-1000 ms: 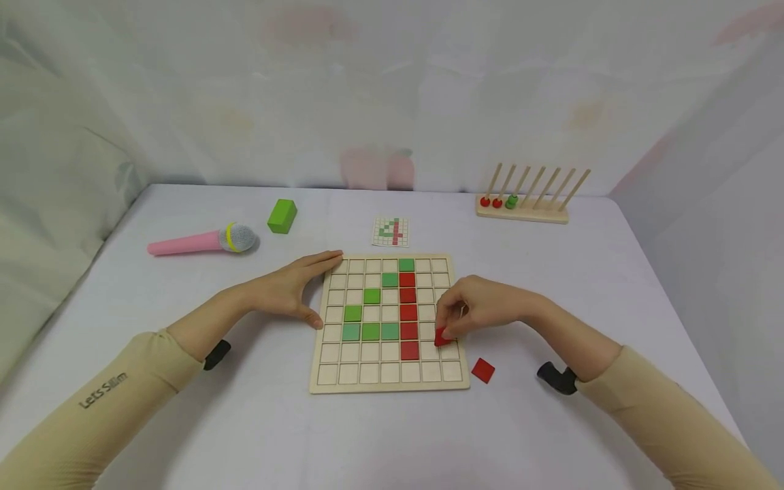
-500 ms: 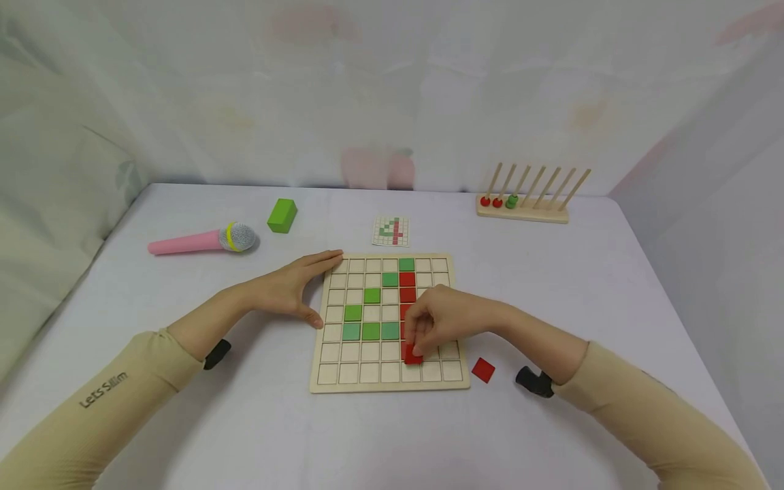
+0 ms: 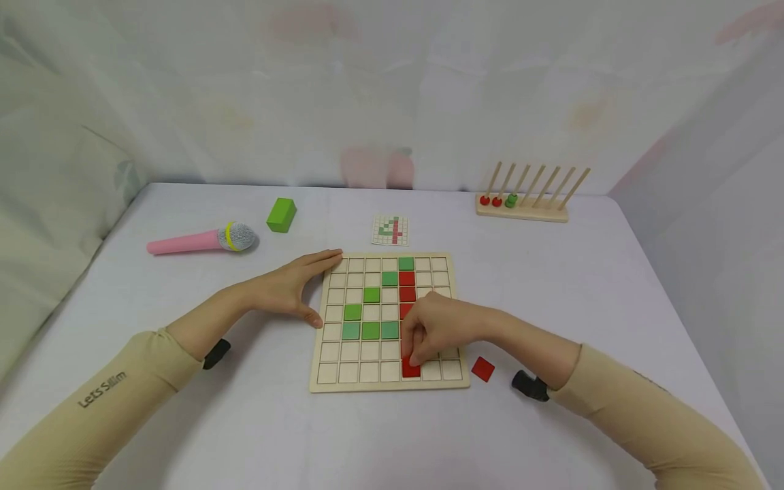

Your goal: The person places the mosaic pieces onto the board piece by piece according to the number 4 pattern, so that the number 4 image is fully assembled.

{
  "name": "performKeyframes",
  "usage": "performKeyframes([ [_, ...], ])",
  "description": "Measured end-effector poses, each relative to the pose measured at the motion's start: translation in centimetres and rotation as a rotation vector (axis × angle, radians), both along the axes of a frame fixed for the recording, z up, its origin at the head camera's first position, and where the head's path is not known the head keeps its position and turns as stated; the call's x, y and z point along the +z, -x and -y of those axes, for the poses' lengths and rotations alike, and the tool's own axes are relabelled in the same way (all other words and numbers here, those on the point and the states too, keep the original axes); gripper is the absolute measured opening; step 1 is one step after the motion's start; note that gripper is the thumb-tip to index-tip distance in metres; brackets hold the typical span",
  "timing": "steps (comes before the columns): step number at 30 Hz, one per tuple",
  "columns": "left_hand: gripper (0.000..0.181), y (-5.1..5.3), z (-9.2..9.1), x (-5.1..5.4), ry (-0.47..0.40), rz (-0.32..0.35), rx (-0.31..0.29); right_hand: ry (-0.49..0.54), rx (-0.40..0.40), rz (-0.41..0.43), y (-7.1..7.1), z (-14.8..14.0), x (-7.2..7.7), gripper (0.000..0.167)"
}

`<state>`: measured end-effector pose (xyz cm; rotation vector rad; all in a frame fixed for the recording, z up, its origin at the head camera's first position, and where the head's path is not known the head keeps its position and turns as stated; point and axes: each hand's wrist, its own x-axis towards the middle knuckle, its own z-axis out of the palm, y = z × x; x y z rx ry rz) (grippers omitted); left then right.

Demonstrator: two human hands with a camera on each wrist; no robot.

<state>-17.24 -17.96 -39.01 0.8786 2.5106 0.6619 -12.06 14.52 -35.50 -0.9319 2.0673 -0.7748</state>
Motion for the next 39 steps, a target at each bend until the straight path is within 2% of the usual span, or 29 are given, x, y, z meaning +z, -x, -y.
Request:
performKeyframes([
  [8,0.125,0.0,-0.1,0.0,0.008,0.024,0.019,-0.009,0.014,-0.035,-0.4,0.2,-0.2,0.007],
  [25,0.126,-0.1,0.0,0.0,-0.004,0.011,0.004,0.007,0.014,-0.111,-0.5,-0.1,-0.2,0.012],
  [30,0.125,-0.1,-0.1,0.1,0.001,0.007,0.005,0.033,-0.003,-0.158,-0.2,-1.3,0.1,0.014],
  [39,0.124,-0.1,-0.1,0.1,0.013,0.018,0.017,0.050,-0.065,-0.201,0.2,-5.2,0.5,0.011],
])
